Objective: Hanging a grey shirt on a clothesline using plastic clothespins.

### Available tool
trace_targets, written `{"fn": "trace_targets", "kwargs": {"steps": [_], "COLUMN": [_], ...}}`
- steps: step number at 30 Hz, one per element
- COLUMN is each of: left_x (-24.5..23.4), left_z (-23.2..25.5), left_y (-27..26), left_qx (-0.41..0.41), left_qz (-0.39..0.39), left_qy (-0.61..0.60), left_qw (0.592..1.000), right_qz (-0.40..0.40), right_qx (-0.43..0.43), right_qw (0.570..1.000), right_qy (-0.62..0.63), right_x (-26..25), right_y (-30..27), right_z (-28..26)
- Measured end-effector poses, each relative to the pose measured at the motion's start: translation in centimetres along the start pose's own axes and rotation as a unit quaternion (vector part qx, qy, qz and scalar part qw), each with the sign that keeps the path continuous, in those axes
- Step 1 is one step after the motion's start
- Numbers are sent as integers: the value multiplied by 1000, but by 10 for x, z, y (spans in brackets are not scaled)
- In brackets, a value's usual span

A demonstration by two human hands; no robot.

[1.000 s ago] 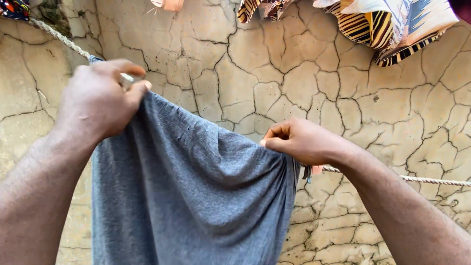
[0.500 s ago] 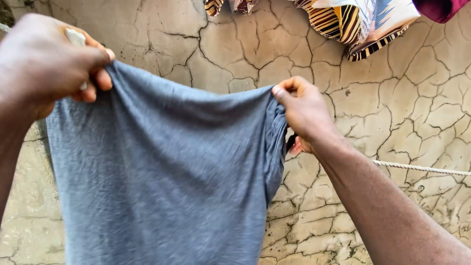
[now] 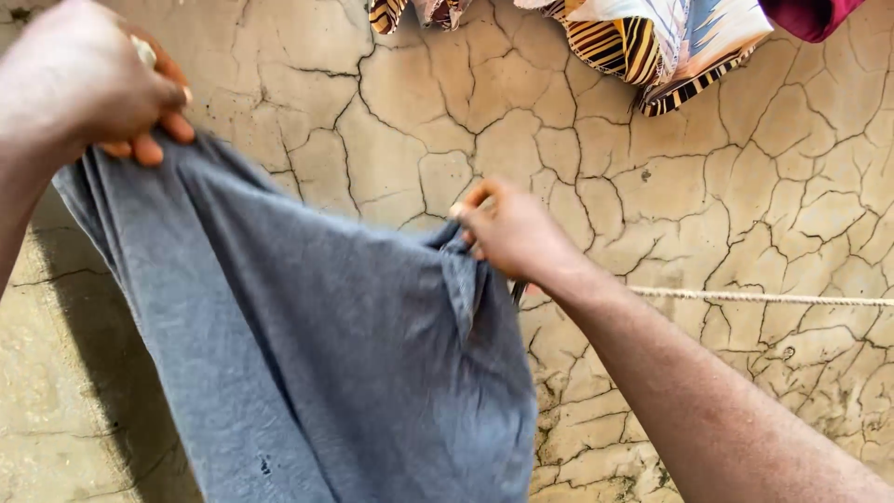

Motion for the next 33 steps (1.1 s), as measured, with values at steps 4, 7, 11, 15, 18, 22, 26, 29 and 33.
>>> {"fn": "trace_targets", "kwargs": {"steps": [4,7,11,15,18,22,26,29,33], "left_x": [4,-11,-21,-19,-21,-11,1,-3,14], "left_z": [-12,-23,-75,-110,-94,-109,-131,-137,-252], "left_y": [-19,-28,-39,-57,-68,-62,-34,-14,117], "left_qx": [-6,130,274,288,161,49,216,257,200], "left_qz": [5,106,264,309,265,204,233,259,238], "left_qy": [54,51,41,-8,-72,-93,-54,-33,36], "left_qw": [999,985,924,906,948,973,946,931,950], "right_qz": [-115,-162,-151,-75,12,-14,97,174,247], "right_qx": [1,-132,-33,-73,-275,-226,-125,-130,-187], "right_qw": [988,974,977,962,924,964,985,971,936], "right_qy": [-103,-93,-144,-252,-264,-141,-73,-105,-164], "right_x": [19,27,9,-6,-1,-6,-35,-48,-58], "right_y": [-21,-24,-41,-51,-54,-39,-44,-46,-48], "right_z": [0,-12,-12,-37,-42,-19,-19,-19,-17]}}
Point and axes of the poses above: each hand's wrist, its own y-axis towards the middle knuckle, its own x-axis out of the palm, z = x × y, the point moved 9 cm from there along y, towards the middle knuckle, and after that the axes turned 5 degrees about -y, right-handed, at the moved point
